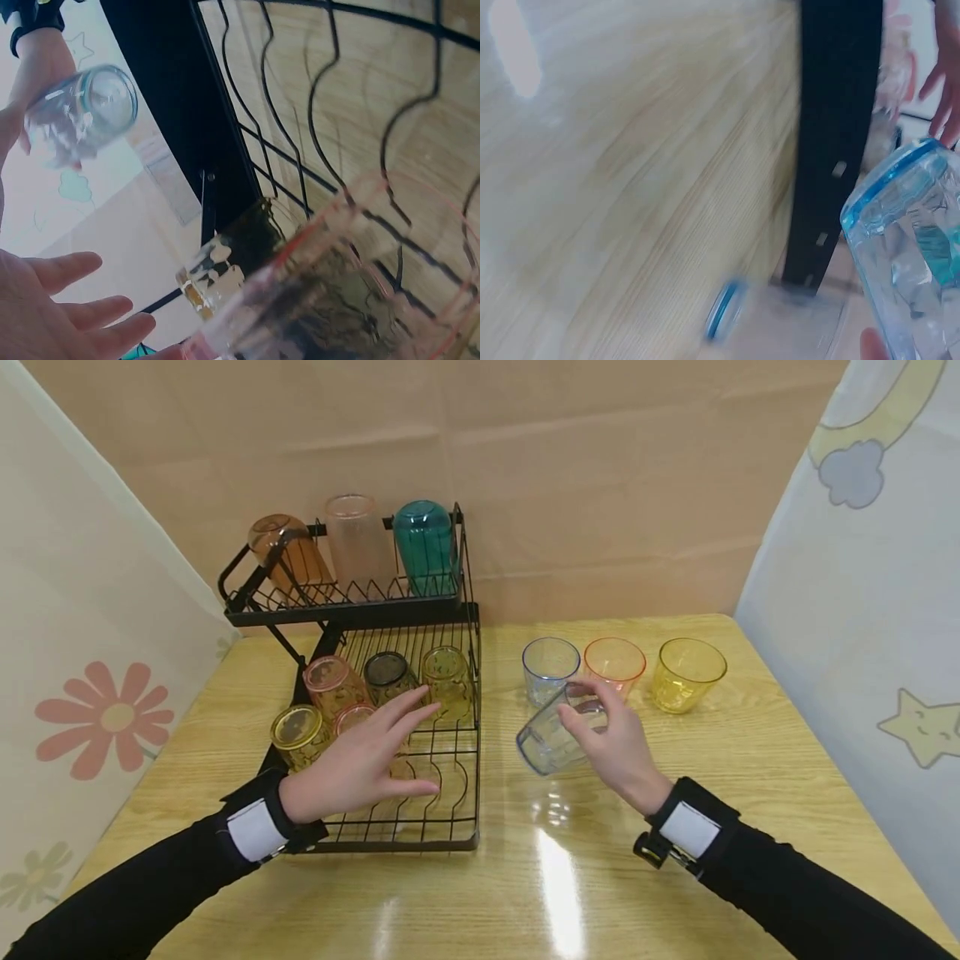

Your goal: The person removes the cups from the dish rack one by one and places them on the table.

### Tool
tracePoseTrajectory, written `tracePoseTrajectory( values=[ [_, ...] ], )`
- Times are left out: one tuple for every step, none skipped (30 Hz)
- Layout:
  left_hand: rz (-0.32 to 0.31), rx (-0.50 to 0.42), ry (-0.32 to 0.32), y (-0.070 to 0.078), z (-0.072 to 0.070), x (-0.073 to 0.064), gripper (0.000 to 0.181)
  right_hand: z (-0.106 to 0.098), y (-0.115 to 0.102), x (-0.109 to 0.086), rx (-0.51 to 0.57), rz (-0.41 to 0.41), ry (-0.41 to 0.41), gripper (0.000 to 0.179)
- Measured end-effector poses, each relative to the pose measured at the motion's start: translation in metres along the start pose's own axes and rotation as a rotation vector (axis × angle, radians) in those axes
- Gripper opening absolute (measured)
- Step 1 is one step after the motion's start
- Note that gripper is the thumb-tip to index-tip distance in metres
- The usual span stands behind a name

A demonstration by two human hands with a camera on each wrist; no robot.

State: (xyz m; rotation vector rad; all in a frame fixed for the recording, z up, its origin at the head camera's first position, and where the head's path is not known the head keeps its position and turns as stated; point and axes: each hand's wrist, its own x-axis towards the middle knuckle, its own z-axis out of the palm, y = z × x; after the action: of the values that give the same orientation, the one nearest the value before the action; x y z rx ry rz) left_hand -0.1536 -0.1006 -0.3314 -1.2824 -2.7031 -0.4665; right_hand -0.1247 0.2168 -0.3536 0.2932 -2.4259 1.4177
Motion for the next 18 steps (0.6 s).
tracePoseTrajectory(
  values=[
    [0.014, 0.018, 0.008, -0.001, 0.000, -0.001, 0.090, -0.007, 0.004, -0.002, -0.038, -0.003, -0.005, 0.036],
    [0.025, 0.036, 0.017, -0.003, -0.001, -0.002, 0.090, -0.014, 0.008, -0.004, -0.078, -0.006, -0.011, 0.037],
    [0.029, 0.050, 0.025, -0.004, -0.001, -0.003, 0.090, -0.022, 0.012, -0.006, -0.115, -0.011, -0.019, 0.039],
    [0.029, 0.058, 0.030, -0.006, -0.002, -0.004, 0.089, -0.030, 0.016, -0.008, -0.150, -0.018, -0.031, 0.040],
    [0.030, 0.066, 0.035, -0.007, -0.002, -0.006, 0.089, -0.037, 0.020, -0.009, -0.189, -0.027, -0.042, 0.041],
    [0.028, 0.068, 0.038, -0.008, -0.003, -0.007, 0.089, -0.045, 0.025, -0.011, -0.225, -0.041, -0.057, 0.041],
    [0.023, 0.074, 0.035, -0.010, -0.004, -0.008, 0.088, -0.053, 0.031, -0.012, -0.270, -0.057, -0.076, 0.042],
    [0.019, 0.078, 0.034, -0.011, -0.005, -0.010, 0.087, -0.060, 0.036, -0.013, -0.318, -0.072, -0.097, 0.042],
    [0.015, 0.082, 0.029, -0.012, -0.006, -0.011, 0.087, -0.068, 0.041, -0.015, -0.372, -0.083, -0.114, 0.043],
    [0.017, 0.091, 0.023, -0.013, -0.007, -0.013, 0.086, -0.075, 0.046, -0.016, -0.425, -0.092, -0.130, 0.043],
    [0.021, 0.103, 0.020, -0.015, -0.008, -0.014, 0.086, -0.083, 0.051, -0.017, -0.480, -0.099, -0.145, 0.044],
    [0.025, 0.115, 0.015, -0.016, -0.008, -0.015, 0.087, -0.090, 0.055, -0.018, -0.529, -0.107, -0.159, 0.045],
    [0.029, 0.130, 0.013, -0.017, -0.009, -0.016, 0.087, -0.097, 0.059, -0.018, -0.576, -0.109, -0.171, 0.046],
    [0.032, 0.145, 0.014, -0.019, -0.009, -0.017, 0.087, -0.103, 0.063, -0.019, -0.612, -0.106, -0.179, 0.047],
    [0.036, 0.157, 0.017, -0.020, -0.010, -0.018, 0.088, -0.109, 0.067, -0.018, -0.642, -0.104, -0.186, 0.047],
    [0.040, 0.171, 0.023, -0.022, -0.010, -0.018, 0.089, -0.115, 0.070, -0.018, -0.667, -0.103, -0.195, 0.048],
    [0.041, 0.181, 0.029, -0.024, -0.011, -0.018, 0.090, -0.121, 0.073, -0.018, -0.687, -0.103, -0.201, 0.048],
    [0.037, 0.194, 0.036, -0.026, -0.012, -0.019, 0.090, -0.126, 0.076, -0.017, -0.701, -0.098, -0.202, 0.048]
  ],
)
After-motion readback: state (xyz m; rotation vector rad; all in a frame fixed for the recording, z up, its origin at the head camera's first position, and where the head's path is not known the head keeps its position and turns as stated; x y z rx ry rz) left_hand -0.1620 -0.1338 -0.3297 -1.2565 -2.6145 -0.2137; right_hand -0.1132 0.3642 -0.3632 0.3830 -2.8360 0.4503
